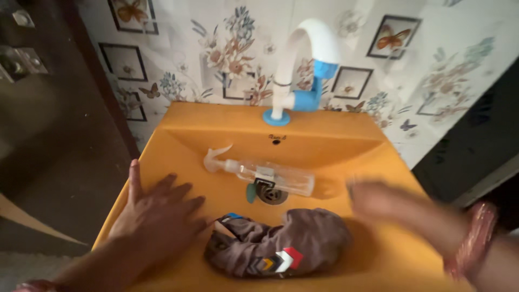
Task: The person scrubs a yellow sink with a green scouring pad, then wipes the sink and surrounding tiled wall with a brown cloth. They also wipe the round mirror above the sink. The person repeatedly scrubs and wipes the same areas throughout the clip.
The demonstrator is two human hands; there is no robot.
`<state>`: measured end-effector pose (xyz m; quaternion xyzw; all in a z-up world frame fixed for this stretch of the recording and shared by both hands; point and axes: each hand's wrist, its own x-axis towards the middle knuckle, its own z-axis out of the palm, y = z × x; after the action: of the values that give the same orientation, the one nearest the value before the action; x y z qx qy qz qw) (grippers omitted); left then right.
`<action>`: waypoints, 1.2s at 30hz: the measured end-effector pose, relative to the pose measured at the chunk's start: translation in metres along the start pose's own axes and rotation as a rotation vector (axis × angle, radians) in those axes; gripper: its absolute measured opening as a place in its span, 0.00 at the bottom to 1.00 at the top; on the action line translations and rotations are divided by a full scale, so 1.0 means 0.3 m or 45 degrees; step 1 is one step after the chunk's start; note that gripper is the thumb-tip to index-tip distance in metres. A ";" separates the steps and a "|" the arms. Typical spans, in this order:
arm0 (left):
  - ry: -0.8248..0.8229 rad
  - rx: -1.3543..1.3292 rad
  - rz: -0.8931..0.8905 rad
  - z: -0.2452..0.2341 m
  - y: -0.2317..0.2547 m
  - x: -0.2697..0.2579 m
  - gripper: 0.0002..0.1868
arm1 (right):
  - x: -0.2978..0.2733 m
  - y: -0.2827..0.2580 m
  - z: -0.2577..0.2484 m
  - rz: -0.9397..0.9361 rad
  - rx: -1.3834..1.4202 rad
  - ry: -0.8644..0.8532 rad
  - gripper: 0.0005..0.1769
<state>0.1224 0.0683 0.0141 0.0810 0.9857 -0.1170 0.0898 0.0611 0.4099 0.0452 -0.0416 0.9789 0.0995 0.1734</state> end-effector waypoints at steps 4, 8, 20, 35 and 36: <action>0.052 -0.075 -0.015 0.042 0.003 0.016 0.32 | 0.059 -0.094 0.370 -0.466 0.167 0.316 0.12; 0.357 -0.122 0.074 0.100 -0.025 0.038 0.35 | 0.160 -0.263 0.355 -0.875 0.678 0.877 0.12; 0.212 -0.329 0.096 0.099 -0.006 0.063 0.26 | 0.252 -0.359 0.184 -0.315 0.871 0.480 0.19; 1.129 -0.201 -0.173 0.128 -0.026 0.064 0.28 | 0.303 -0.552 0.225 -0.408 1.902 -0.291 0.19; 1.252 -0.111 -0.234 0.129 -0.029 0.070 0.30 | 0.334 -0.614 0.226 -0.691 1.596 0.069 0.19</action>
<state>0.1065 0.0533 -0.0250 0.0356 0.9184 -0.0312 -0.3929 0.0109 0.2393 -0.0852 -0.1797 0.8106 -0.5343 0.1589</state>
